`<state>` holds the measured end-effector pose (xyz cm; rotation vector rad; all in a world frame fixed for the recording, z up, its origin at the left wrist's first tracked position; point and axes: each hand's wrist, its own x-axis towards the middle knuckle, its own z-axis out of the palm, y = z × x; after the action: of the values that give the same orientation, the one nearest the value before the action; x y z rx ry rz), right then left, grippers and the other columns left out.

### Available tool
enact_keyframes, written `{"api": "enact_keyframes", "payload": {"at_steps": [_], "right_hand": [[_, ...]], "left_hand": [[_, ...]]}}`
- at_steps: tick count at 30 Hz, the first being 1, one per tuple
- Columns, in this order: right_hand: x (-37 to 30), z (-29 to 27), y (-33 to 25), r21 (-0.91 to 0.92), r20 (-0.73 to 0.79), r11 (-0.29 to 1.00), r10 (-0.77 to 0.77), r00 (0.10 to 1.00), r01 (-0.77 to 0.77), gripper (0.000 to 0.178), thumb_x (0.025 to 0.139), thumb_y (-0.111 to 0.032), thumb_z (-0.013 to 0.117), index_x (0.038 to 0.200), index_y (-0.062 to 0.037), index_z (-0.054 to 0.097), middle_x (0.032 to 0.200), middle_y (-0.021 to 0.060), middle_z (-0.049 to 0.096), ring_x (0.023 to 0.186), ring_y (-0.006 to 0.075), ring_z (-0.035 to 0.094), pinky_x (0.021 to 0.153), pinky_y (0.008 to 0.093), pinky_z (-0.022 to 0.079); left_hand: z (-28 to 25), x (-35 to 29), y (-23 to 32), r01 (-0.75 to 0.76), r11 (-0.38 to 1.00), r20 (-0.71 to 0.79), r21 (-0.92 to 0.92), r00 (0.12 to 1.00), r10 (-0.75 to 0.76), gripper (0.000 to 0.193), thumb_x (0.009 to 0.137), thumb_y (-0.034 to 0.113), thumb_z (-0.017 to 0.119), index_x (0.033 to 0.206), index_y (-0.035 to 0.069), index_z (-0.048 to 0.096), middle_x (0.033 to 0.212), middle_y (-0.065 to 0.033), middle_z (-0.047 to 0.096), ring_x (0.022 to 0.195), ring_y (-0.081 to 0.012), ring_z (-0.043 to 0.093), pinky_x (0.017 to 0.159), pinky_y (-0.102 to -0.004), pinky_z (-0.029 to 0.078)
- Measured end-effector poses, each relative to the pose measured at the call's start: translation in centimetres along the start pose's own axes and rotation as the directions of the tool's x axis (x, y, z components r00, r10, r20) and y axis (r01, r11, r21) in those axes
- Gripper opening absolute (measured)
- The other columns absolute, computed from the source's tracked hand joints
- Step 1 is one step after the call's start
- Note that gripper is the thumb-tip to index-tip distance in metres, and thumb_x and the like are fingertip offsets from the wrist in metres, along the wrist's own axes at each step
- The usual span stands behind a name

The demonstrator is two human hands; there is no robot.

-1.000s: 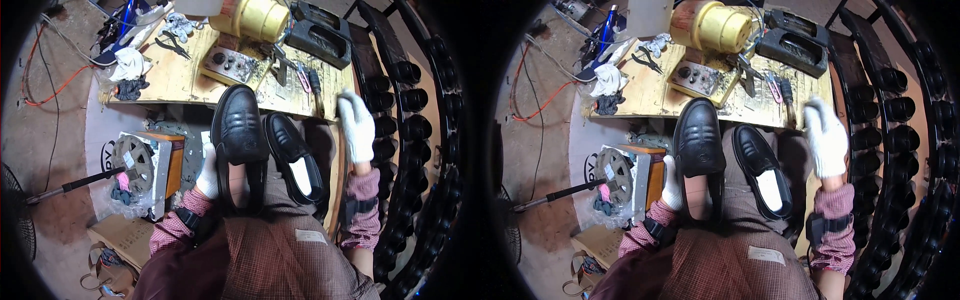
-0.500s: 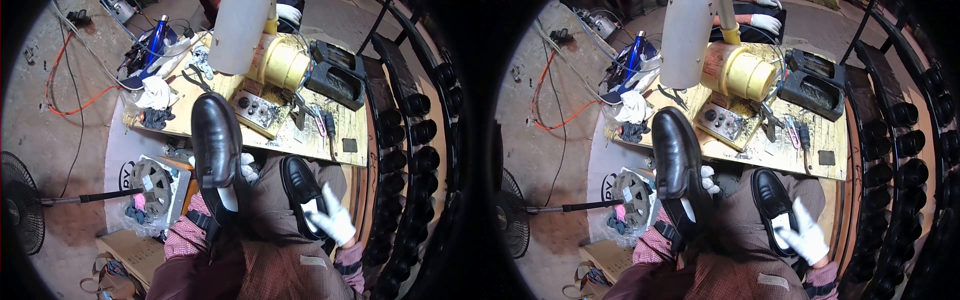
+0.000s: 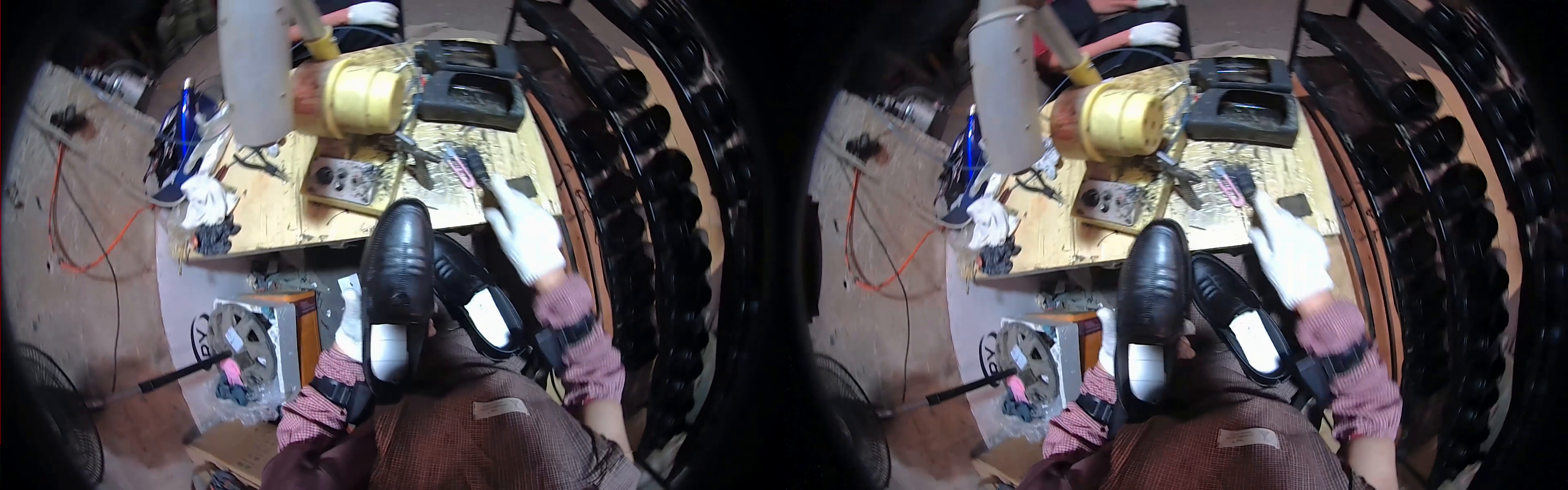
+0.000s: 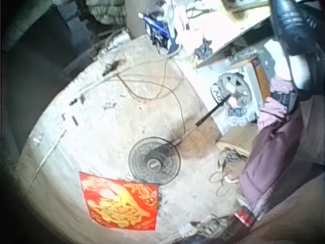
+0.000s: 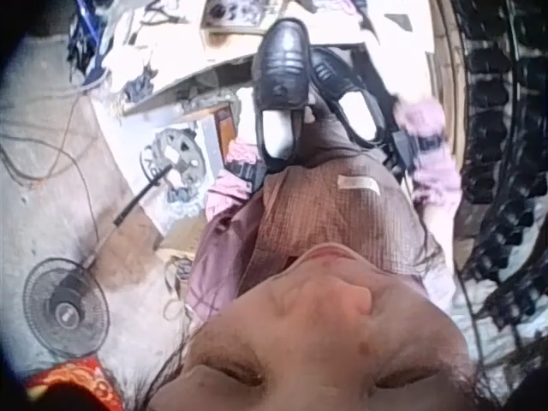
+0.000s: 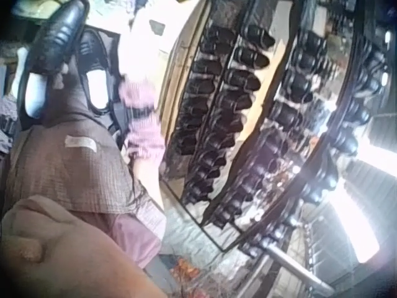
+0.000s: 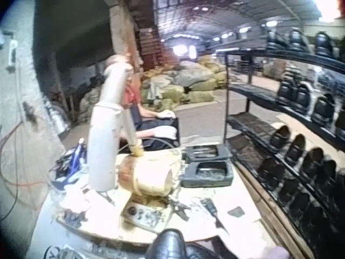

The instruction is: Polishing black leather shoes by hand and placing them on a rack.

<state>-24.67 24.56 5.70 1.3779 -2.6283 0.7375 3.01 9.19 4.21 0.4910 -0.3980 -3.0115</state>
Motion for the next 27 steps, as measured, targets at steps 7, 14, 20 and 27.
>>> {"api": "enact_keyframes", "payload": {"at_steps": [7,14,20,27], "right_hand": [[4.1,4.1,0.6,-0.289,0.025,0.939,0.202,0.979,-0.187,0.060,0.099,-0.016,0.057,0.156,-0.0037,0.043,0.098,0.0164,0.073,0.086,0.0335,0.074,0.076,0.0464,0.058],[-3.5,-4.6,-5.8,0.238,0.182,0.963,-0.173,0.968,0.127,0.055,0.096,-0.026,0.072,0.146,-0.0076,0.060,0.091,0.0165,0.073,0.080,0.0335,0.073,0.073,0.0415,0.058],[-3.1,-6.3,-7.9,0.027,0.346,0.974,-0.220,0.912,0.225,0.058,0.095,-0.032,0.072,0.145,-0.0071,0.057,0.068,0.0048,0.065,0.058,0.0232,0.068,0.053,0.0367,0.052],[-2.1,-6.5,-7.2,0.037,0.381,0.979,-0.201,0.903,0.203,0.063,0.092,-0.031,0.075,0.147,-0.0085,0.054,0.071,0.0089,0.065,0.063,0.0259,0.069,0.056,0.0398,0.052]], "left_hand": [[-0.7,-0.6,-1.0,0.034,0.998,-0.326,0.047,0.945,-0.017,0.099,0.092,0.083,0.044,0.154,0.006,0.046,0.135,-0.0286,0.061,0.113,-0.0462,0.066,0.098,-0.0571,0.057],[-0.2,-1.7,-0.7,-0.030,0.993,-0.347,0.110,0.936,0.067,0.084,0.099,0.070,0.052,0.158,0.011,0.044,0.156,-0.0152,0.052,0.142,-0.0365,0.048,0.122,-0.0530,0.037],[1.0,-2.9,-0.7,0.015,0.998,-0.176,0.057,0.984,-0.004,0.082,0.100,0.063,0.058,0.159,0.009,0.043,0.160,-0.0111,0.048,0.147,-0.0318,0.043,0.127,-0.0500,0.029],[0.5,-3.3,-0.4,0.046,0.999,-0.235,-0.015,0.971,-0.049,0.069,0.101,0.047,0.068,0.153,0.005,0.049,0.148,-0.0139,0.059,0.139,-0.0298,0.054,0.122,-0.0477,0.038]]}}
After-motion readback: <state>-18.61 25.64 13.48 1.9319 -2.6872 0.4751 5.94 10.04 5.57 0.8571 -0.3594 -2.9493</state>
